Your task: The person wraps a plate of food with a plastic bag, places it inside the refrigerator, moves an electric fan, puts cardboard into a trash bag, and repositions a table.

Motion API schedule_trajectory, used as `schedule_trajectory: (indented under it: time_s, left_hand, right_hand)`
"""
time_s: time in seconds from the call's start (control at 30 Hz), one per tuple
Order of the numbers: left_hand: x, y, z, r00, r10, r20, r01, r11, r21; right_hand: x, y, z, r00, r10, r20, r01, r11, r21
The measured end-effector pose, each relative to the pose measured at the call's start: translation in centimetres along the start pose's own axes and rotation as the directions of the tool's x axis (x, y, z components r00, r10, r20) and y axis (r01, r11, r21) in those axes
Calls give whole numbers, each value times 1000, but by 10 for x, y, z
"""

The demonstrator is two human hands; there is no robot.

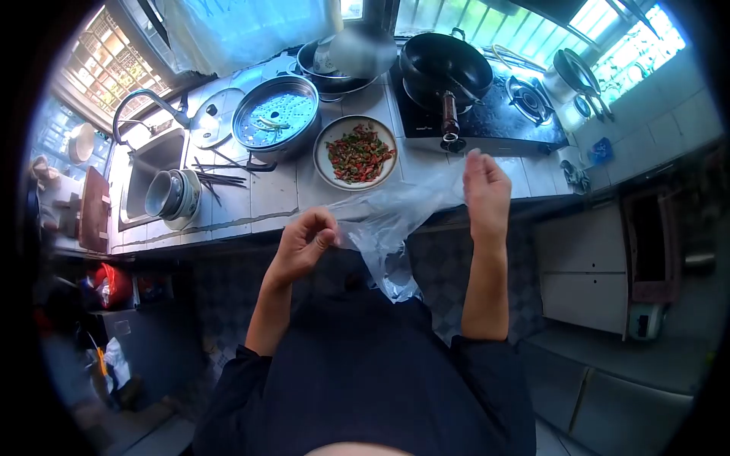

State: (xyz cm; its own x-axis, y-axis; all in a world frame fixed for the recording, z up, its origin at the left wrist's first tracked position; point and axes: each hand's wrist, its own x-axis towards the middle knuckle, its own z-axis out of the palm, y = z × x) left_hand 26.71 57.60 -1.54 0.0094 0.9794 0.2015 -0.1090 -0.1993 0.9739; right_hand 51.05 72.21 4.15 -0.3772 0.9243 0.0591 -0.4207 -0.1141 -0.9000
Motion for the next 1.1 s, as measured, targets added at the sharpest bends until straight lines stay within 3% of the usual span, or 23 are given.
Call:
schedule_trajectory:
  time_s: [0.03,0.07,0.1,0.13,0.17,0.2,0.27,0.33,0.4,0.47,0.5,0.53,0.57,0.6,0.63,0.73,0.8,0.83,0.87,0.93,1.0,1.07,1.1]
  left_hand:
    - [1,2,1,1000,-20,18,21,1000,-18]
    - [1,4,2,998,-42,39,44,998,-33]
    - [3,6,2,998,-45,42,46,999,-26]
    - [5,6,2,998,-39,44,40,999,-19]
    - [5,6,3,998,-39,49,40,999,-12]
    - [4,9,3,997,-47,56,48,999,-9]
    - [5,15,0,997,-53,52,52,998,23]
    - [0,17,-10,998,-60,10,59,997,52]
    - [-8,20,-20,996,-71,-49,75,994,77]
    - [-12,23,-28,996,-45,-72,50,997,65]
    - [-11,23,-29,996,-43,-84,49,996,69]
    - [-9,23,-28,998,-29,-63,33,997,64]
    - [-9,22,-26,999,-20,-34,22,998,56]
    - [-10,22,-24,999,-30,-24,31,998,54]
    - [-8,22,-23,998,-21,-60,26,996,91]
    - [-11,17,-29,984,-2,-179,30,988,153]
    - [-20,8,-38,961,-4,-276,54,983,174]
    - [-24,2,-44,934,-15,-357,59,992,113]
    - [-26,-1,-47,901,-31,-434,59,997,51]
    - [-21,-6,-46,908,-57,-415,22,996,-88]
    - [-11,-16,-34,946,-126,-298,83,985,-153]
    - [1,-21,-24,952,-191,-240,139,966,-218]
    - [9,-21,-18,949,-115,-294,93,992,-90]
  right_hand:
    - [-2,8,10,932,-347,-104,163,657,-736]
    - [-6,16,22,776,-625,87,18,-115,-993]
    - [-12,16,40,793,-555,253,319,23,-947]
    - [-13,16,48,816,-388,428,507,126,-852]
    - [-18,19,60,806,-199,557,590,194,-784]
    - [-21,25,76,779,-137,612,627,182,-757]
    - [-15,41,78,780,-241,578,599,20,-801]
    - [-4,38,57,907,-359,220,234,-3,-972]
    - [6,20,32,920,-353,-174,-250,-184,-951]
    - [10,13,11,858,-483,-176,-293,-178,-939]
    - [10,13,24,870,-493,-9,-38,-47,-998]
    - [9,16,47,908,-398,135,227,192,-955]
    - [10,33,61,859,-311,407,502,352,-790]
    - [6,44,85,775,-205,597,586,589,-557]
    - [4,59,99,692,-80,718,534,726,-433]
    - [-7,100,102,708,-66,703,470,786,-400]
    - [-15,107,97,839,147,524,73,924,-375]
    - [-16,114,86,845,185,502,-14,946,-325]
    - [-15,119,78,843,191,502,-20,945,-326]
    - [-13,123,70,909,145,391,69,873,-483]
    - [-4,132,79,908,154,389,65,867,-495]
    - [9,144,88,897,-23,441,190,922,-338]
    - [15,149,88,890,-64,450,213,934,-287]
